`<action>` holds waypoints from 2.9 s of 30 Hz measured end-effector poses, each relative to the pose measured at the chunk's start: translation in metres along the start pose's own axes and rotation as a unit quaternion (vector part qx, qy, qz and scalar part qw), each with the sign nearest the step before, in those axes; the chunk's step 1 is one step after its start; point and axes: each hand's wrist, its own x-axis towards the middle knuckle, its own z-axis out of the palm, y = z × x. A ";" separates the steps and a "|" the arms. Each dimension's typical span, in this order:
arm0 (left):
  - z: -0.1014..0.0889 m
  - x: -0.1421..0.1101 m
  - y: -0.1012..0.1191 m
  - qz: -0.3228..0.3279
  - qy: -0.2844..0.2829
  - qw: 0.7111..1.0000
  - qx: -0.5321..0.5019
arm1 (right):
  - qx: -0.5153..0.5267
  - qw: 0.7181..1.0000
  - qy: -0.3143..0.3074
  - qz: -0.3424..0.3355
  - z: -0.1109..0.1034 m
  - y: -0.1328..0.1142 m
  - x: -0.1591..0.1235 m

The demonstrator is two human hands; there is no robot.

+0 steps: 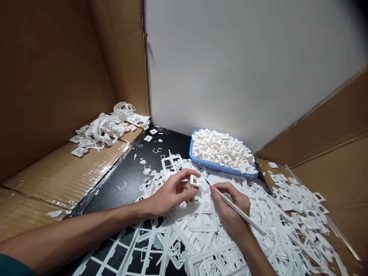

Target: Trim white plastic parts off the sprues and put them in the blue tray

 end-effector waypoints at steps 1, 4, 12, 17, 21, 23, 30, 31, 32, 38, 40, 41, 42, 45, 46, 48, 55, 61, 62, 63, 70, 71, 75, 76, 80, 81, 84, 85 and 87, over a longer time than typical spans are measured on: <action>0.000 0.000 0.000 0.002 0.002 1.000 0.001 | 0.006 1.000 0.005 0.006 -0.001 0.001 0.000; 0.001 0.001 -0.001 0.010 0.009 1.000 0.008 | 0.017 1.000 0.006 0.013 -0.004 0.001 -0.001; 0.003 -0.001 -0.002 -0.005 0.013 0.999 0.053 | 0.077 0.997 -0.020 -0.012 -0.006 -0.013 -0.007; 0.004 0.000 -0.004 -0.003 0.036 0.996 0.083 | 0.108 0.993 -0.045 -0.015 -0.001 -0.022 -0.008; 0.005 0.000 -0.002 0.003 0.028 0.997 0.073 | 0.071 0.994 -0.056 -0.056 0.002 -0.024 -0.008; 0.006 0.001 -0.001 -0.001 0.021 0.998 0.056 | 0.058 0.994 -0.056 -0.071 0.002 -0.024 -0.008; 0.006 0.004 -0.003 -0.013 0.041 0.999 0.031 | 0.028 0.992 -0.035 -0.117 0.006 -0.023 -0.010; 0.006 0.004 -0.003 -0.014 0.042 0.999 0.029 | 0.024 0.992 -0.030 -0.120 0.007 -0.024 -0.009; 0.006 0.003 -0.004 -0.016 0.041 0.999 0.028 | 0.020 0.992 -0.026 -0.122 0.007 -0.025 -0.009; 0.008 0.000 -0.001 -0.018 0.030 0.998 0.049 | 0.016 0.989 -0.014 -0.143 0.009 -0.026 -0.009; 0.008 -0.001 0.000 -0.021 0.038 0.997 0.066 | 0.019 0.989 -0.018 -0.144 0.009 -0.024 -0.011; 0.008 -0.002 0.000 -0.025 0.040 0.996 0.076 | 0.022 0.989 -0.024 -0.145 0.009 -0.022 -0.012; 0.007 -0.003 0.000 -0.028 0.041 0.995 0.086 | 0.025 0.988 -0.031 -0.149 0.009 -0.021 -0.013; 0.005 -0.003 -0.002 -0.030 0.045 0.994 0.096 | 0.043 0.991 -0.036 -0.122 0.010 -0.018 -0.014; 0.004 -0.003 -0.003 -0.029 0.050 0.994 0.090 | 0.051 0.993 -0.030 -0.101 0.010 -0.017 -0.013; 0.002 -0.001 -0.005 -0.025 0.062 0.995 0.073 | 0.076 0.996 -0.015 -0.051 0.010 -0.018 -0.011; 0.001 0.005 -0.005 -0.017 0.094 0.994 0.052 | 0.228 0.962 -0.030 0.150 0.014 -0.015 -0.001; -0.007 0.046 0.054 0.062 0.131 0.981 0.126 | 0.227 0.947 -0.038 0.224 0.018 -0.004 0.008; -0.007 0.061 0.068 0.088 0.117 0.978 0.149 | 0.214 0.951 -0.039 0.220 0.018 -0.004 0.008; -0.007 0.077 0.082 0.112 0.106 0.973 0.172 | 0.195 0.956 -0.040 0.215 0.017 -0.004 0.007; 0.007 0.214 0.136 0.197 -0.015 0.795 0.573 | 0.146 0.960 -0.053 0.233 0.019 -0.003 0.001; 0.009 0.233 0.138 0.195 -0.031 0.775 0.600 | 0.152 0.958 -0.050 0.239 0.021 -0.002 0.001; 0.016 0.295 0.138 0.178 -0.105 0.726 0.656 | 0.143 0.955 -0.049 0.256 0.021 -0.004 0.003; 0.017 0.306 0.136 0.171 -0.120 0.718 0.664 | 0.137 0.955 -0.050 0.259 0.020 -0.006 0.005; 0.022 0.332 0.120 0.130 -0.155 0.702 0.683 | 0.123 0.955 -0.065 0.261 0.015 -0.011 0.008; 0.024 0.334 0.116 0.120 -0.158 0.699 0.687 | 0.123 0.955 -0.067 0.261 0.015 -0.012 0.008; 0.028 0.338 0.103 0.102 -0.160 0.692 0.697 | 0.121 0.954 -0.072 0.266 0.015 -0.012 0.009; 0.029 0.338 0.101 0.098 -0.161 0.689 0.700 | 0.119 0.953 -0.074 0.270 0.015 -0.012 0.009; 0.031 0.337 0.098 0.093 -0.164 0.686 0.703 | 0.116 0.952 -0.077 0.273 0.014 -0.013 0.009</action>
